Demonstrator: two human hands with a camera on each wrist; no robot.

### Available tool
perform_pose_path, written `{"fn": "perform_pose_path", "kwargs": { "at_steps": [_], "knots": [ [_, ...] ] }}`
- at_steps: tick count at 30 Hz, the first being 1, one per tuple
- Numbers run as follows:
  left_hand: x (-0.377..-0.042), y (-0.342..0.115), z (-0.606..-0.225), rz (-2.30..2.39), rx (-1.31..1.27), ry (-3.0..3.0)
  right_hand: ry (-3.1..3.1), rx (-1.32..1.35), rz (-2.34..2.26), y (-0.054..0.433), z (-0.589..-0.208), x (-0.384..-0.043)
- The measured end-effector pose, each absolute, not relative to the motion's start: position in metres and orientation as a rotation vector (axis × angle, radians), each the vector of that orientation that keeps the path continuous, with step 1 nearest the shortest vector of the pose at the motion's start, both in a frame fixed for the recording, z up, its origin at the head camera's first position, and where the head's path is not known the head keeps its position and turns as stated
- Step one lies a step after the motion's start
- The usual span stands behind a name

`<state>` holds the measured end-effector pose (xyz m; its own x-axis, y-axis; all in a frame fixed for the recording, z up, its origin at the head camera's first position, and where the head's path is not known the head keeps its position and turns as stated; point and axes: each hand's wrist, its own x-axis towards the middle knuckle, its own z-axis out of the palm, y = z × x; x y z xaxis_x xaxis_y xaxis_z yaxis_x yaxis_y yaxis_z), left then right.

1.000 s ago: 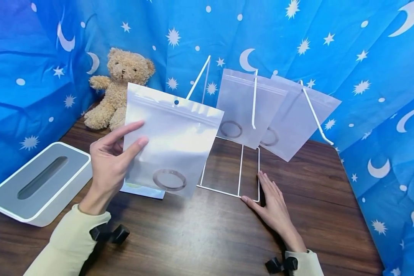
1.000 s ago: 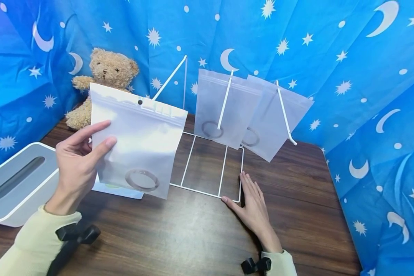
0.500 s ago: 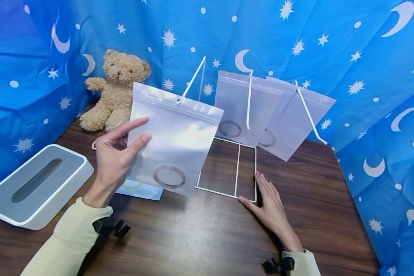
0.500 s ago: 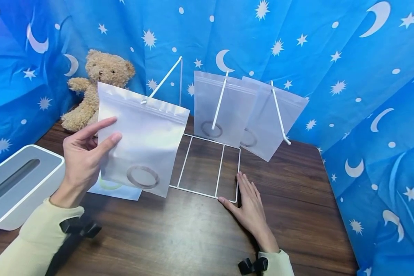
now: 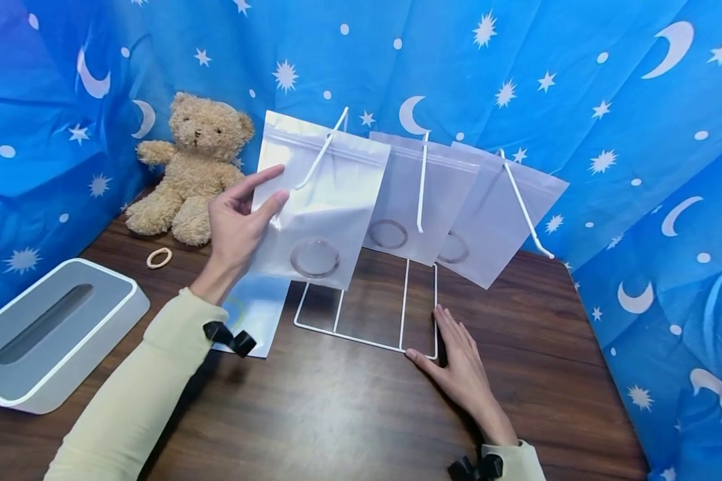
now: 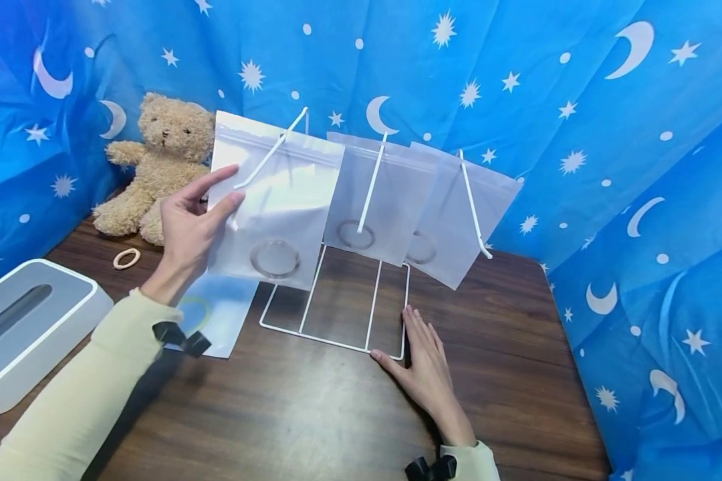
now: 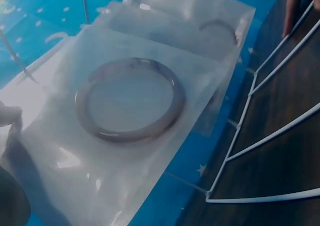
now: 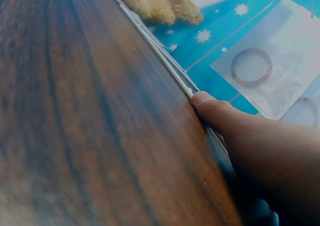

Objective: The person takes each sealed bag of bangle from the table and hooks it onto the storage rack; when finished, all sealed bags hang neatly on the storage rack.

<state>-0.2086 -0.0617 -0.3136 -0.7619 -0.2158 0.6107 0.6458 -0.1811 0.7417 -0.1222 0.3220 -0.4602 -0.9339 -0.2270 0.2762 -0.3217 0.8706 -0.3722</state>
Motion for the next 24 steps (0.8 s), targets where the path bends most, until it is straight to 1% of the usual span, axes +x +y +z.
{"fn": "perform_pose_path", "kwargs": {
  "at_steps": [5,8,16,24],
  "knots": [
    [-0.234,-0.062,-0.309,-1.924,-0.45,-1.574,-2.828,0.421,0.622,0.318,-0.463,-0.122],
    [-0.244,-0.063,-0.309,-1.88,-0.428,-1.598,-2.83,0.426,0.615,0.317,-0.463,-0.122],
    [-0.254,-0.062,-0.312,-1.897,-0.434,-1.595,-2.823,0.43,0.602,0.318,-0.461,-0.122],
    [-0.263,-0.059,-0.314,-1.999,-0.527,-1.545,-2.82,0.406,0.585,0.323,-0.463,-0.124]
  ]
}}
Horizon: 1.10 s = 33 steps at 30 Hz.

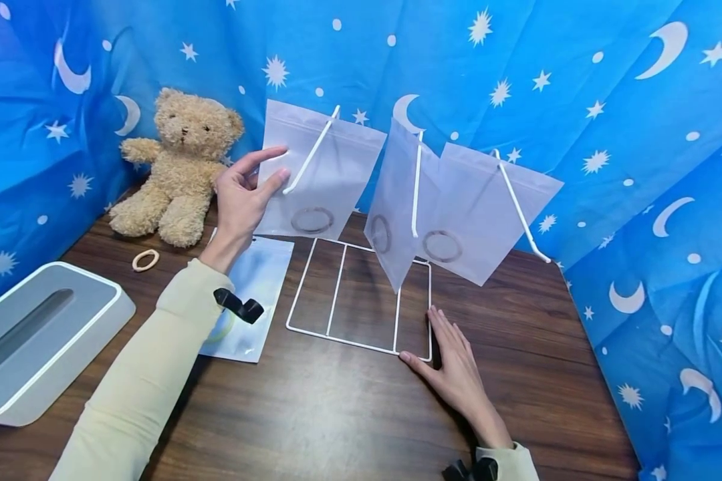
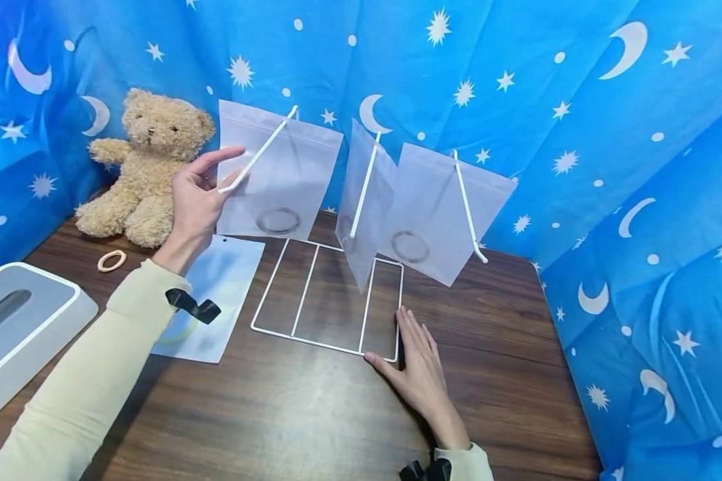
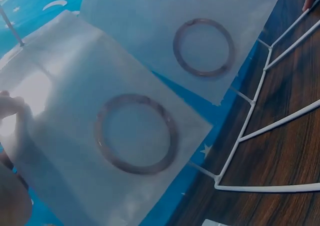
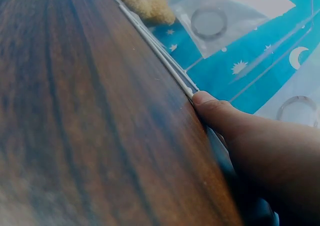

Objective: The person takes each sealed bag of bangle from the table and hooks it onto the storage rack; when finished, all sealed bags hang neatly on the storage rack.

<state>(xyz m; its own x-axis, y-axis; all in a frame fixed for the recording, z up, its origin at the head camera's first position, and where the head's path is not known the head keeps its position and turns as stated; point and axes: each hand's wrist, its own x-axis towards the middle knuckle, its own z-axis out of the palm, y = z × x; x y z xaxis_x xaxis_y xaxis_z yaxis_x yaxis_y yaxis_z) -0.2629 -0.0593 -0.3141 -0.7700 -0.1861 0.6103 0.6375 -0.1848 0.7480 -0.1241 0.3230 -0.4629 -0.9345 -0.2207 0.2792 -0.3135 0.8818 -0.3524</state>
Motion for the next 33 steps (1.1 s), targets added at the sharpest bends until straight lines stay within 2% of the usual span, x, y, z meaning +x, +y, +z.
{"fn": "perform_pose_path", "kwargs": {
  "at_steps": [10,13,25,33],
  "knots": [
    [-0.259,-0.089,-0.323,-1.961,-0.646,-1.658,-2.786,0.43,0.597,0.323,-0.461,-0.126],
    [-0.252,-0.105,-0.334,-1.893,-0.597,-1.765,-2.787,0.424,0.595,0.325,-0.458,-0.127],
    [-0.184,-0.14,-0.378,-1.014,-0.087,-2.83,-2.806,0.416,0.608,0.326,-0.458,-0.128],
    [-0.182,-0.144,-0.401,-0.727,0.234,-3.042,-2.822,0.423,0.631,0.319,-0.465,-0.129]
  ]
}}
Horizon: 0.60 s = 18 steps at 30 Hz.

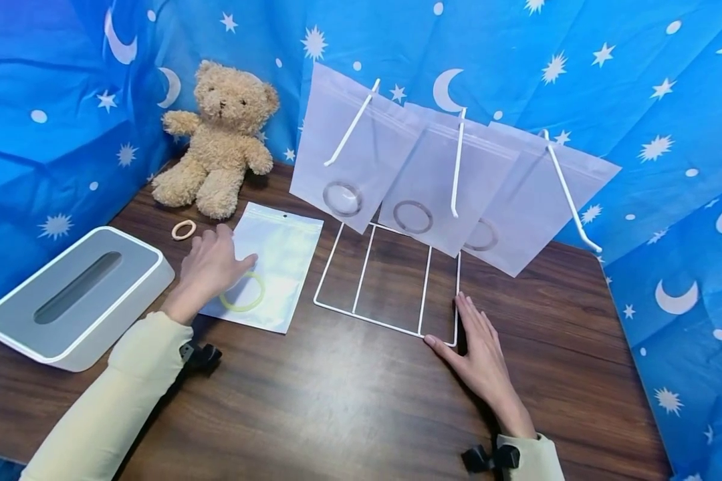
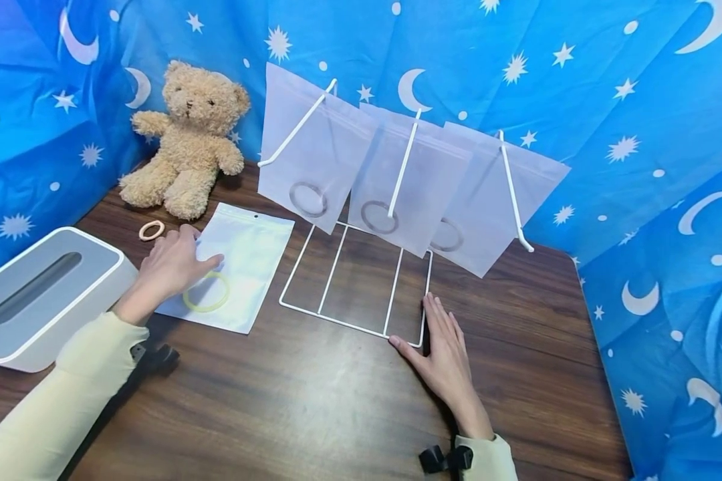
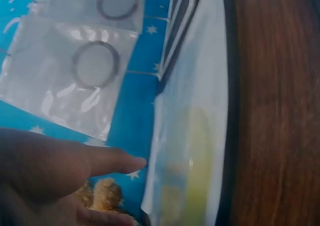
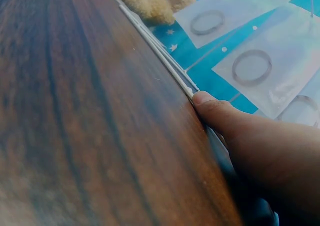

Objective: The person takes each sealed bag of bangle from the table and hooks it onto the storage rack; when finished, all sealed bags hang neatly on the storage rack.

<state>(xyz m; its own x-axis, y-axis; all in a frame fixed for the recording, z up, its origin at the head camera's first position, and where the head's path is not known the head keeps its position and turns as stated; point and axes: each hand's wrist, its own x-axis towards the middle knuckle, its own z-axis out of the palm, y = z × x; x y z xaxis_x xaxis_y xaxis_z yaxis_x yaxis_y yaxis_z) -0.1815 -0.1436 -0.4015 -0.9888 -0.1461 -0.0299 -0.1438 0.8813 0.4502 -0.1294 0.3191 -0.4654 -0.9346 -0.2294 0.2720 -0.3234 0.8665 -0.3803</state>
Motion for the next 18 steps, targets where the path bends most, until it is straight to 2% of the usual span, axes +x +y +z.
{"fn": "perform_pose_path", "kwargs": {
  "at_steps": [9,15,18],
  "knots": [
    [-0.197,-0.144,-0.409,-0.695,0.253,-3.031,-2.822,0.421,0.632,0.32,-0.465,-0.13],
    [-0.199,-0.148,-0.413,-1.01,0.213,-2.908,-2.822,0.419,0.637,0.322,-0.464,-0.129],
    [-0.195,-0.156,-0.414,-1.18,0.113,-2.781,-2.835,0.419,0.64,0.32,-0.463,-0.13]
  ]
}}
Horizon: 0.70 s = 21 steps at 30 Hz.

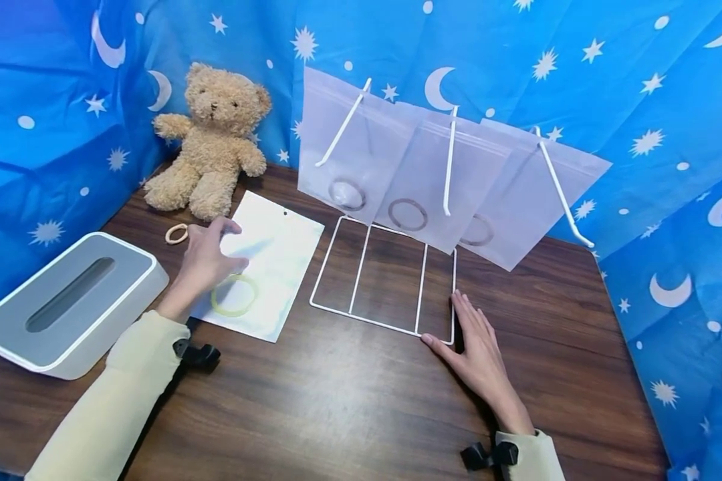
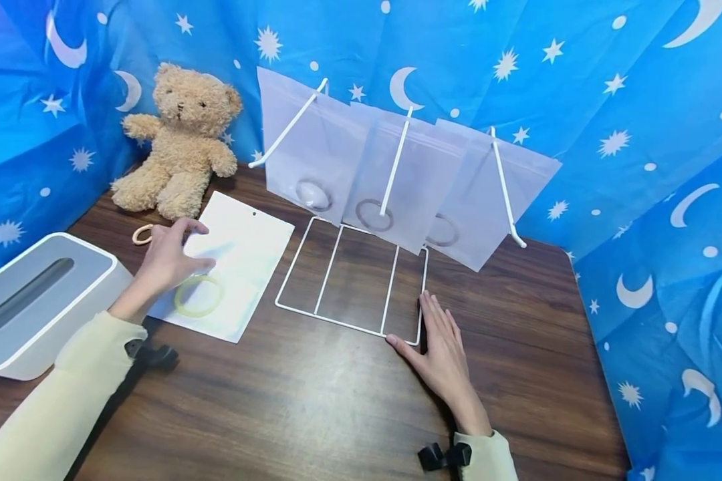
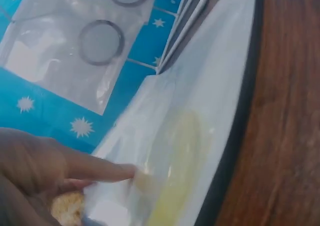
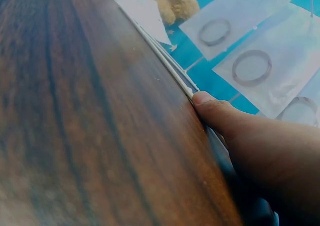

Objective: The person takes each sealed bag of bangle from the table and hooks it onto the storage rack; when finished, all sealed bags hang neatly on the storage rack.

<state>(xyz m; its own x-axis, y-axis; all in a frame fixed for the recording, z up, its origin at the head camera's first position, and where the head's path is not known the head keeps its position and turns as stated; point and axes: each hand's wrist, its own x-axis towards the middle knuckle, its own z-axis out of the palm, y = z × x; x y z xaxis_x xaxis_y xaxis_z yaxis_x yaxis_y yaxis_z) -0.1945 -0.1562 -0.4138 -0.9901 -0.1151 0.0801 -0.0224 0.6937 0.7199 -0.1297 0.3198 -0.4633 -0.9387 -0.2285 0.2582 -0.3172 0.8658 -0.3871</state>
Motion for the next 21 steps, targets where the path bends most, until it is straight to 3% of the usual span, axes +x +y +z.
{"fn": "perform_pose_path", "kwargs": {
  "at_steps": [10,16,21],
  "knots": [
    [-0.165,-0.162,-0.4,-1.321,-0.144,-2.628,-2.844,0.414,0.645,0.322,-0.459,-0.127],
    [-0.139,-0.144,-0.382,-1.062,-0.432,-2.395,-2.868,0.394,0.64,0.323,-0.46,-0.126],
    [-0.12,-0.119,-0.351,-1.11,-0.686,-2.161,-2.858,0.389,0.642,0.325,-0.461,-0.126]
  ]
}}
